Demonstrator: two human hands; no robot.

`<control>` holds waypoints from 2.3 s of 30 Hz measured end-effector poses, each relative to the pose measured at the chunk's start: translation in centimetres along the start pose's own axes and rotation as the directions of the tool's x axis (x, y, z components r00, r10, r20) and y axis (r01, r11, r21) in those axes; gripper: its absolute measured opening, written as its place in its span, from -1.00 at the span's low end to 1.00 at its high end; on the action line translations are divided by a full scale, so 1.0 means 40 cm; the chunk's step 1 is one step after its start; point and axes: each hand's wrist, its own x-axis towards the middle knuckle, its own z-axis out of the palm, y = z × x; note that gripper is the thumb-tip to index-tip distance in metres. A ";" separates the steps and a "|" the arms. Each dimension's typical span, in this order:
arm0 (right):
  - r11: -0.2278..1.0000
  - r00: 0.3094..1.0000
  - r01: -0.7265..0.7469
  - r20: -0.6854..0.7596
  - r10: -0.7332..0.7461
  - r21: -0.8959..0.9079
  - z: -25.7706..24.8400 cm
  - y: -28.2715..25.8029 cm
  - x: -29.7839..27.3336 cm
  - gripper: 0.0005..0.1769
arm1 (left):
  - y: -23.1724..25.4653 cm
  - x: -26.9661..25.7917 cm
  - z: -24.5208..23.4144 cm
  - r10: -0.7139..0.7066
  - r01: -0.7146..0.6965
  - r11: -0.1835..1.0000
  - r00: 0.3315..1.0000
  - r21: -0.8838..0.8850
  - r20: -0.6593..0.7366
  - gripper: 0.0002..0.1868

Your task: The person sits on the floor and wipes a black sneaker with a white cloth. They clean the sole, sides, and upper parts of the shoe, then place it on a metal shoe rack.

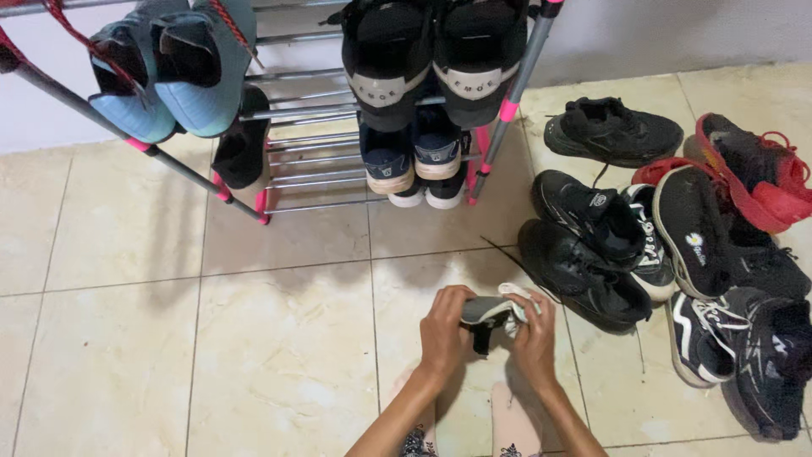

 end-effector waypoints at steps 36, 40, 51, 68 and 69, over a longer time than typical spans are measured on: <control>0.895 0.944 -0.152 0.330 0.005 0.419 -0.339 -0.548 0.388 -0.73 | 0.305 0.201 -0.379 -0.126 0.061 0.827 0.989 -0.559 -0.079 -0.19; 0.789 0.930 -0.214 0.366 -0.014 0.576 -0.398 -0.632 0.483 -0.64 | 0.273 0.349 -0.371 0.042 -0.172 0.767 0.975 -0.618 -0.220 -0.26; 0.607 0.928 -0.209 0.351 -0.124 0.767 -0.368 -0.699 0.698 -0.49 | 0.225 0.741 -0.321 -0.046 -0.107 0.908 0.936 -0.405 -0.350 -0.45; 0.491 0.997 0.026 0.011 -0.071 0.871 -0.273 -0.651 0.757 -0.56 | 0.288 0.730 -0.305 0.083 -0.181 0.950 0.931 -0.254 -0.356 -0.22; 0.513 0.994 0.071 -0.020 -0.104 0.855 -0.274 -0.658 0.760 -0.51 | 0.291 0.743 -0.301 0.151 -0.235 0.958 0.901 -0.163 -0.408 -0.25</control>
